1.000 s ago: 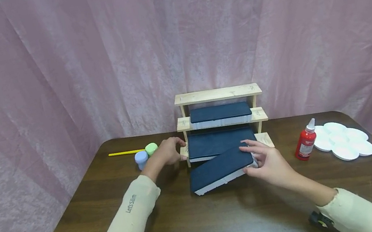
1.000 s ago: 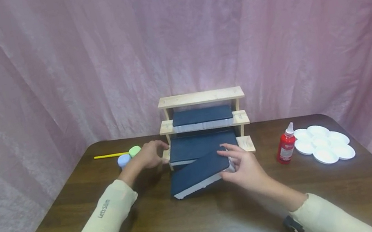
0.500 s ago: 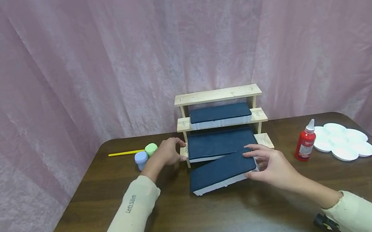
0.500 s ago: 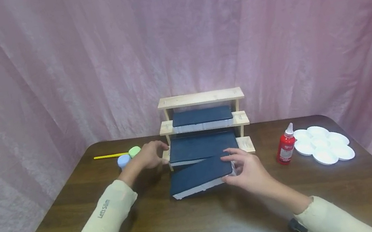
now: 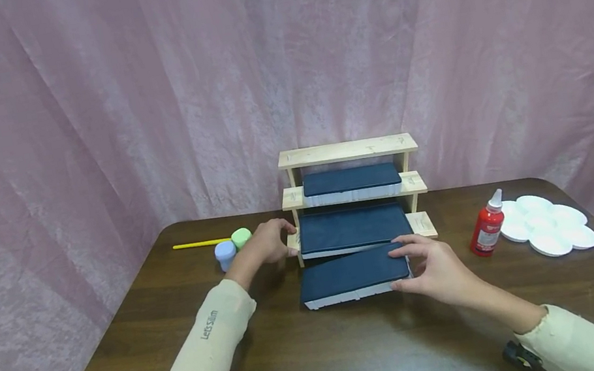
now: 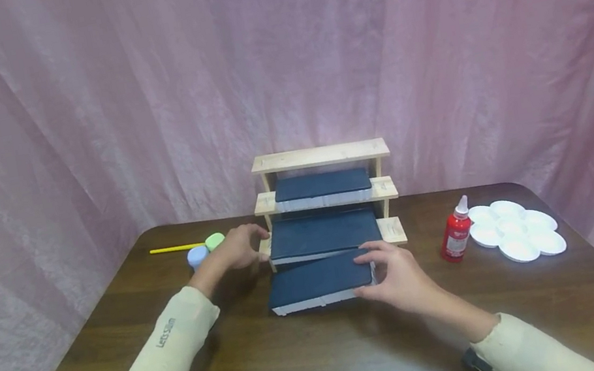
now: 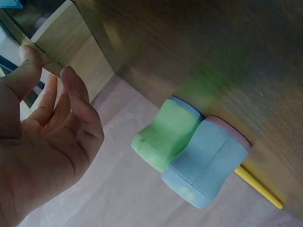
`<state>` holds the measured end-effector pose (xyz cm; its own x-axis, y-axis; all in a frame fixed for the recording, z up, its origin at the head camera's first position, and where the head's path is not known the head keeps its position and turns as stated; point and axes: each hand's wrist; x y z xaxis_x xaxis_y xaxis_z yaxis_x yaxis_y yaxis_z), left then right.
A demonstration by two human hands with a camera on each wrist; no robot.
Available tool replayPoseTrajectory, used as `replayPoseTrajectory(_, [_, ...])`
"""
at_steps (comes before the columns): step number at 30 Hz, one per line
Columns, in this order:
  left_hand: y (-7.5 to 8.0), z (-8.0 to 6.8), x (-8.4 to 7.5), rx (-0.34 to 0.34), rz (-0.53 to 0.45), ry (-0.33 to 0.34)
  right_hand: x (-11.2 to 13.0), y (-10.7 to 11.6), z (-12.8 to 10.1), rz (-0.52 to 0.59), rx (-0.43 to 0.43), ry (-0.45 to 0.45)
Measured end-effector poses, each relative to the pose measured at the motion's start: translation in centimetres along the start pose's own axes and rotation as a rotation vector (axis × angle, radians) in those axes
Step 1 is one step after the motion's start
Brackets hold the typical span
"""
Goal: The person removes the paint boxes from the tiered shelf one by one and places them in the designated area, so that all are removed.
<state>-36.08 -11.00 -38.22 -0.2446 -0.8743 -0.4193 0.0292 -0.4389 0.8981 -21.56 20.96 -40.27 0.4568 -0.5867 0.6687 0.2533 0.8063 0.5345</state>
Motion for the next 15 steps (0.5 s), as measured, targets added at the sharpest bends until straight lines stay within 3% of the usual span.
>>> replayPoseTrajectory(7, [0.03,0.00,-0.02,-0.015,0.010,-0.013,0.02,0.09,0.06,-0.052,0.031,-0.021])
replayPoseTrajectory(15, [-0.06,-0.06,0.20,-0.016,-0.012,-0.020,-0.09,0.10,0.10,-0.037,0.070,-0.044])
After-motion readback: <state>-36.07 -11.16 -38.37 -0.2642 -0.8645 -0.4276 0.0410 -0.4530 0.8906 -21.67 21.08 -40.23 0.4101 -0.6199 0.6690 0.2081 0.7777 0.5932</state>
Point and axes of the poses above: each hand's wrist, its own z-axis towards the middle knuckle, its own y-axis out of the back of the hand, x = y × z, and after that the axes turned 14 degrees about -x, right-handed
